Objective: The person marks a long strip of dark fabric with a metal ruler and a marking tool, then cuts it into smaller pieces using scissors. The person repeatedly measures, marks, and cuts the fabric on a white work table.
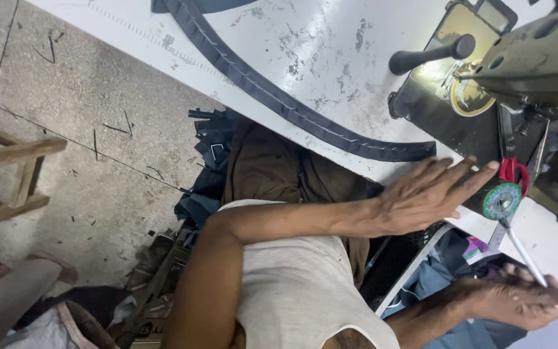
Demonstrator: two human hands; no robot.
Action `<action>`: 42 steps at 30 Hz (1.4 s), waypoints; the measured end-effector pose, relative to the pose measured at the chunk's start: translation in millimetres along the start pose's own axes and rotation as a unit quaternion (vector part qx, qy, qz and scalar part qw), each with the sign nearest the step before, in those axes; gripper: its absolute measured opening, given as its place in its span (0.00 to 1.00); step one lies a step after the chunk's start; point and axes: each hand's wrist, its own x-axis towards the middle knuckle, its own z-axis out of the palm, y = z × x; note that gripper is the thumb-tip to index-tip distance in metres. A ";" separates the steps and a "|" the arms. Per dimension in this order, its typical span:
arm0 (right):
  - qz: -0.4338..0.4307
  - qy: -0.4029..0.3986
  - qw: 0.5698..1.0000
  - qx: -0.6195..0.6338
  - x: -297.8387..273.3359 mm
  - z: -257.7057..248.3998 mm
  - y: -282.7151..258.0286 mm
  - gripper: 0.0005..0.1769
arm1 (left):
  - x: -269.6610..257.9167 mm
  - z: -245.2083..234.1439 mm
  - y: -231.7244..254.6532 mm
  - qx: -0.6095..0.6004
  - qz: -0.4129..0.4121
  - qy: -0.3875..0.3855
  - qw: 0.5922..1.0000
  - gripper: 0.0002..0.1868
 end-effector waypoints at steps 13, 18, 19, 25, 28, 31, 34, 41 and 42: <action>0.093 -0.186 0.945 0.253 -31.3 97.4 -111.9 0.12 | -68.6 -122.6 -62.5 0.423 -0.164 0.007 0.891 0.29; -0.018 -0.392 0.883 0.259 -74.3 189.1 -171.7 0.14 | -57.9 -163.2 -67.0 0.346 -0.140 0.114 0.921 0.32; -0.022 -0.420 0.865 0.275 -79.4 207.1 -180.1 0.13 | -59.7 -182.0 -81.2 0.378 -0.127 0.139 0.906 0.30; -0.077 -0.545 0.776 0.308 -114.9 295.4 -224.4 0.10 | -98.4 -238.3 -110.2 0.455 -0.183 0.067 0.869 0.16; -0.079 -0.591 0.735 0.323 -135.7 325.3 -245.1 0.09 | -106.6 -232.1 -104.6 0.430 -0.183 0.085 0.880 0.17; -0.094 -0.622 0.707 0.323 -151.1 348.1 -264.3 0.09 | -101.9 -229.9 -105.1 0.441 -0.183 0.114 0.871 0.17; -0.116 -0.647 0.689 0.304 -161.7 363.0 -278.9 0.09 | -98.7 -233.8 -107.9 0.423 -0.177 0.118 0.881 0.17; -0.161 -0.654 0.670 0.312 -176.9 389.4 -294.4 0.11 | -103.6 -239.8 -113.1 0.347 -0.165 0.123 0.915 0.20; -0.167 -0.650 0.671 0.315 -177.6 390.8 -294.8 0.10 | -103.3 -239.5 -114.4 0.342 -0.164 0.129 0.916 0.20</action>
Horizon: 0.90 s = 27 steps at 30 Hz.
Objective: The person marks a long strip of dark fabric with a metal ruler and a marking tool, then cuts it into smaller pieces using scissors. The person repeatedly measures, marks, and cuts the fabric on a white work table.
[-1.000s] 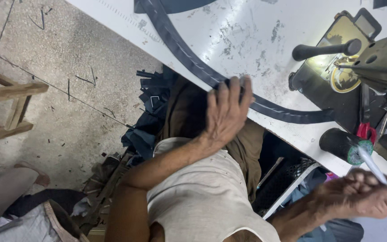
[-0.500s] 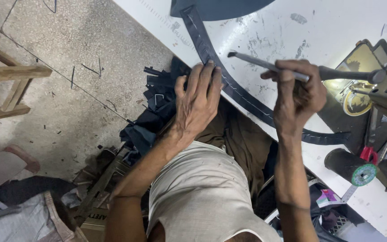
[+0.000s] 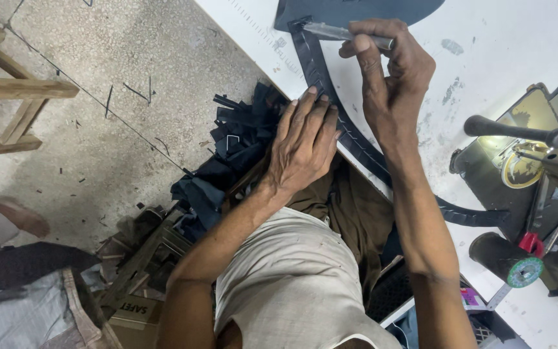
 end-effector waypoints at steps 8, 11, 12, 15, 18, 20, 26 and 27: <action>-0.036 0.003 0.997 -0.068 0.9 6.2 1.2 0.08 | -4.9 8.3 -1.6 -0.022 -0.010 0.010 1.000 0.19; -0.002 -0.002 0.995 -0.099 -5.2 2.6 -5.0 0.08 | -6.4 16.2 -3.4 -0.044 -0.016 0.023 0.999 0.18; 0.024 -0.006 0.994 -0.108 -10.5 0.7 -9.4 0.08 | -7.9 18.9 -4.3 -0.051 -0.020 0.024 0.998 0.18; 0.012 -0.010 0.991 -0.135 -25.7 -8.2 -22.1 0.06 | -13.3 26.2 -5.1 -0.082 -0.023 0.046 0.995 0.19; 0.064 -0.011 0.986 -0.153 -37.7 -17.9 -37.3 0.06 | -13.1 28.7 -4.9 -0.096 -0.025 0.058 0.993 0.21; 0.079 -0.013 0.982 -0.169 -43.5 -22.9 -44.4 0.05 | -11.0 27.7 -4.0 -0.099 -0.022 0.066 0.993 0.21; 0.083 -0.015 0.970 -0.227 -73.1 -42.1 -61.8 0.04 | -7.2 27.9 -2.7 -0.094 -0.011 0.068 0.993 0.21; 0.085 -0.014 0.966 -0.242 -79.9 -46.4 -65.4 0.04 | -8.5 29.5 -2.5 -0.088 -0.012 0.067 0.994 0.20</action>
